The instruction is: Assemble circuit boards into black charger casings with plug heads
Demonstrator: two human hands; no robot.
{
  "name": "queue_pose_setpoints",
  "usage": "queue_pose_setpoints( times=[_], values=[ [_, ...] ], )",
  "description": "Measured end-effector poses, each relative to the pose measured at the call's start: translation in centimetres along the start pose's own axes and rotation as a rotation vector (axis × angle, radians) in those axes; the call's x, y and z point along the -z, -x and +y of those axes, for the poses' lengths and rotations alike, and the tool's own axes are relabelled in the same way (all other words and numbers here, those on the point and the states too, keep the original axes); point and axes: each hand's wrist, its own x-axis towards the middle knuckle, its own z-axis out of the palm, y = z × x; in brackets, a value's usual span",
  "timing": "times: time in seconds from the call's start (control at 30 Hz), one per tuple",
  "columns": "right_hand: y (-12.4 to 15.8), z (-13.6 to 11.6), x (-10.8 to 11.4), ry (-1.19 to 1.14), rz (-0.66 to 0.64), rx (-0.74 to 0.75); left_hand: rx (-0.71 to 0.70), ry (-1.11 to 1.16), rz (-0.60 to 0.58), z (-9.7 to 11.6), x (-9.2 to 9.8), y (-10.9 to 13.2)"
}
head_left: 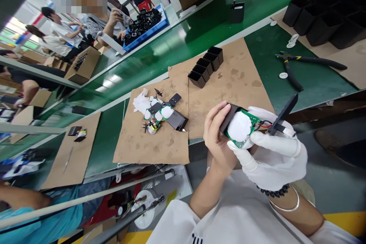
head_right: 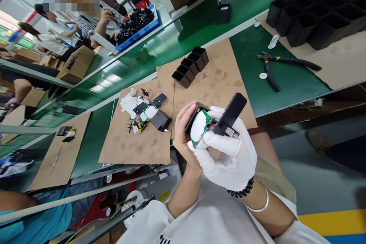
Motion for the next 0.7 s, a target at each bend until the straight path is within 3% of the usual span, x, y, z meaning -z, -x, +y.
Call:
queue_pose_setpoints(
  times=[0.1, 0.7],
  values=[
    [-0.3, -0.3, -0.3, -0.044, 0.157, 0.019, 0.009, -0.012, 0.004, 0.0, -0.1, 0.0],
    [-1.2, -1.6, -0.1, 0.188, 0.092, -0.055, 0.036, -0.006, 0.021, -0.3, -0.3, 0.2]
  ],
)
